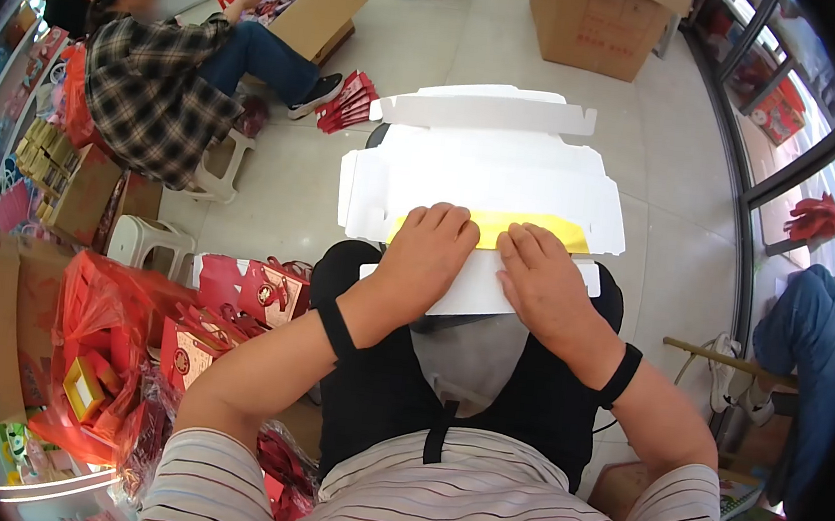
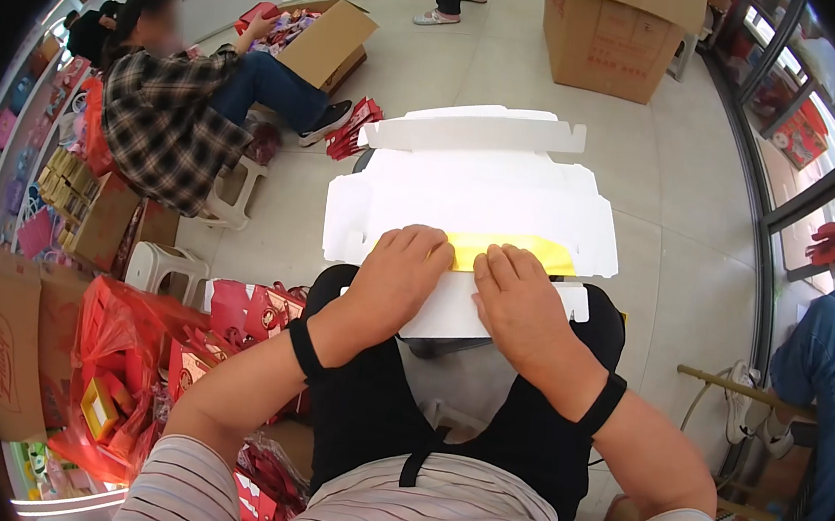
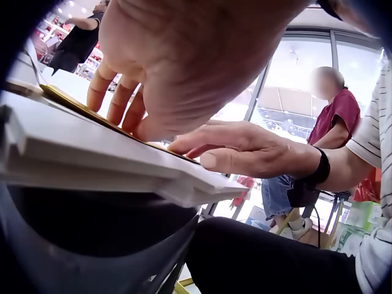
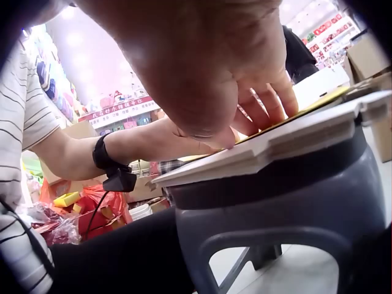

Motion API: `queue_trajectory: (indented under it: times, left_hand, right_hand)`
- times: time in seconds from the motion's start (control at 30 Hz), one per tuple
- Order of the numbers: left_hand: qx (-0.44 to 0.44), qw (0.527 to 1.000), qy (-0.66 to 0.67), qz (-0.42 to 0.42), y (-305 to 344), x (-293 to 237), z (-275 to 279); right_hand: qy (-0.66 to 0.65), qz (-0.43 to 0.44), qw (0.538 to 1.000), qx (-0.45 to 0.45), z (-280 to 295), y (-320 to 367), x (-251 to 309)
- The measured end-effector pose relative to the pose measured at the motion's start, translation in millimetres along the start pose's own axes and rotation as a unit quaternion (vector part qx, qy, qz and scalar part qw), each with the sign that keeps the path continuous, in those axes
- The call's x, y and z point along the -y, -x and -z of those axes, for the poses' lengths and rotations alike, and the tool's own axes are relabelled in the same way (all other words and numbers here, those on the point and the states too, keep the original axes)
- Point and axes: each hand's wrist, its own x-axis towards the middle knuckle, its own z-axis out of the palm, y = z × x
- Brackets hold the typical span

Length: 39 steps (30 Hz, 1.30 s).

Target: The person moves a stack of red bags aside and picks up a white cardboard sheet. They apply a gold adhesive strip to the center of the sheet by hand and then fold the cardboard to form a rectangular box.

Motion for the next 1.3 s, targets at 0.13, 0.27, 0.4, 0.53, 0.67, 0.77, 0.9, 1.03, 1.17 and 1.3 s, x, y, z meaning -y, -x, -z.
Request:
queue_trajectory:
  times: [0.13,0.27,0.4,0.53,0.67,0.77,0.9,1.03,1.17,1.3]
  left_hand:
    - [-0.001,1.000,-0.003,0.017,22,-17,-5]
    - [0.024,0.999,-0.014,0.030,34,-11,-3]
    - [0.037,0.998,-0.029,0.048,49,-5,10]
    - [0.013,0.999,0.038,0.033,35,-17,-5]
    - [0.008,0.998,0.058,0.018,29,-12,-8]
    - [0.024,0.998,0.041,0.035,41,-5,6]
    - [0.029,0.998,0.027,0.048,60,3,19]
    - [0.019,0.998,0.020,0.058,60,2,19]
    - [0.002,0.991,0.078,0.112,43,5,25]
    - [-0.059,0.992,0.059,0.093,20,14,23]
  right_hand:
    - [0.010,-0.021,0.999,0.030,1,8,10]
    - [0.012,-0.030,0.998,0.047,9,18,5]
    - [0.014,-0.038,0.998,0.053,17,27,-4]
    - [-0.030,-0.026,0.999,0.032,3,9,11]
    - [-0.060,0.000,0.998,0.028,-3,5,6]
    - [-0.034,-0.020,0.998,0.042,10,20,-7]
    - [-0.012,-0.047,0.998,0.044,24,39,-18]
    - [-0.027,-0.073,0.997,0.023,29,42,-18]
    - [-0.079,-0.090,0.993,-0.011,30,44,-18]
    - [-0.196,-0.128,0.969,-0.073,28,51,-37]
